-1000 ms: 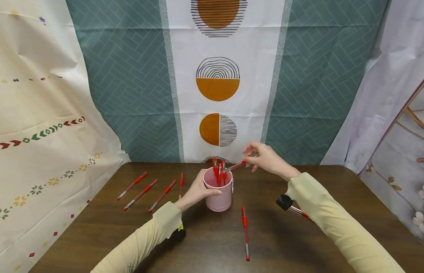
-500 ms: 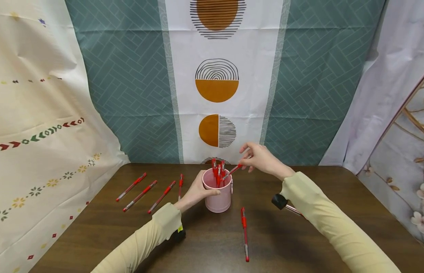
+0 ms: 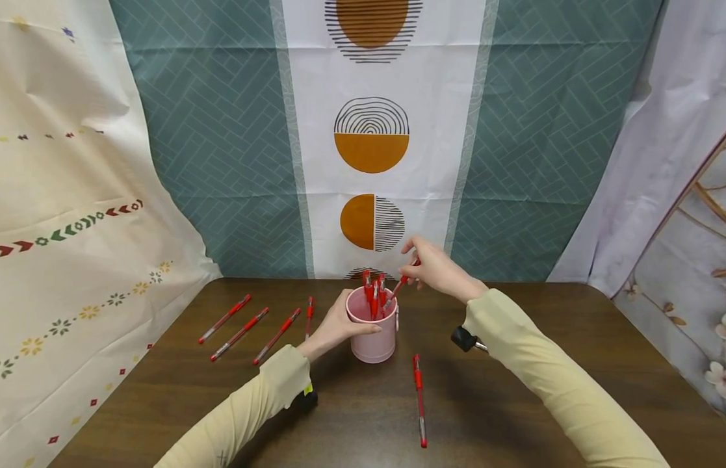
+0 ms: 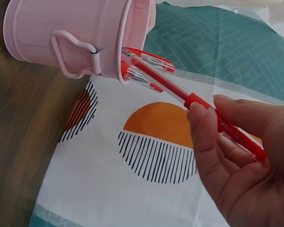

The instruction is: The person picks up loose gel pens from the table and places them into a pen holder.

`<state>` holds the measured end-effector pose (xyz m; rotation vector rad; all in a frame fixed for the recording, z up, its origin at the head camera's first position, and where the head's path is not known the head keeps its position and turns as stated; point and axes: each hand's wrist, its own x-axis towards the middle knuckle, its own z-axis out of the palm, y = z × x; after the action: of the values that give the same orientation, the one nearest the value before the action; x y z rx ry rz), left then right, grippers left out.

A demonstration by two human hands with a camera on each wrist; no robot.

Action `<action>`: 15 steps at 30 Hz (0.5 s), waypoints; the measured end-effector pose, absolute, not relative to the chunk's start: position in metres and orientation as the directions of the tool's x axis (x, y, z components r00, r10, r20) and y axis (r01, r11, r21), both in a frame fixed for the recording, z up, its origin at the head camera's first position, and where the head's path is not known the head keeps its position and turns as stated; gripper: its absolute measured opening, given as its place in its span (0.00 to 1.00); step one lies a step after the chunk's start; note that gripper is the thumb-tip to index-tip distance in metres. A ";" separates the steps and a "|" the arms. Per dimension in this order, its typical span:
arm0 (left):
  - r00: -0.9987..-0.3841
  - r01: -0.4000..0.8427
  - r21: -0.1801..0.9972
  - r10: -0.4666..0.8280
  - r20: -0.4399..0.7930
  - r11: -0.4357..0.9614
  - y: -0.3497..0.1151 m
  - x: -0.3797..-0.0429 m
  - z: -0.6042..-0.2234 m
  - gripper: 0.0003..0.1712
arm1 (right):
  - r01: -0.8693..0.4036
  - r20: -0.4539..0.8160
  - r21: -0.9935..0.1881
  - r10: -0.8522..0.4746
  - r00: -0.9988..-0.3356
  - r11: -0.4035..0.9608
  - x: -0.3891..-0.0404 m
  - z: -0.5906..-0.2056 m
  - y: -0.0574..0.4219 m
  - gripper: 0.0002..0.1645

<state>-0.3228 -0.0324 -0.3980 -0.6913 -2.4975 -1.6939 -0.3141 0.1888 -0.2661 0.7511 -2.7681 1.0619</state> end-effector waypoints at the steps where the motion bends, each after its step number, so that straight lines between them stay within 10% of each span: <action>1: -0.900 0.384 0.873 0.335 0.280 0.301 -0.032 -0.323 -0.398 0.46 | -0.476 0.239 -0.602 -0.424 -0.873 0.641 -0.315 -0.266 0.188 0.20; 15: -0.884 0.405 0.876 0.359 0.301 0.263 -0.033 -0.325 -0.398 0.45 | -0.495 0.190 -0.547 -0.476 -0.859 0.675 -0.324 -0.276 0.171 0.23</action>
<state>-0.3247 -0.0332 -0.3982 -0.7454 -2.4631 -1.7289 -0.3242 0.1706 -0.2765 0.8253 -2.8464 0.9431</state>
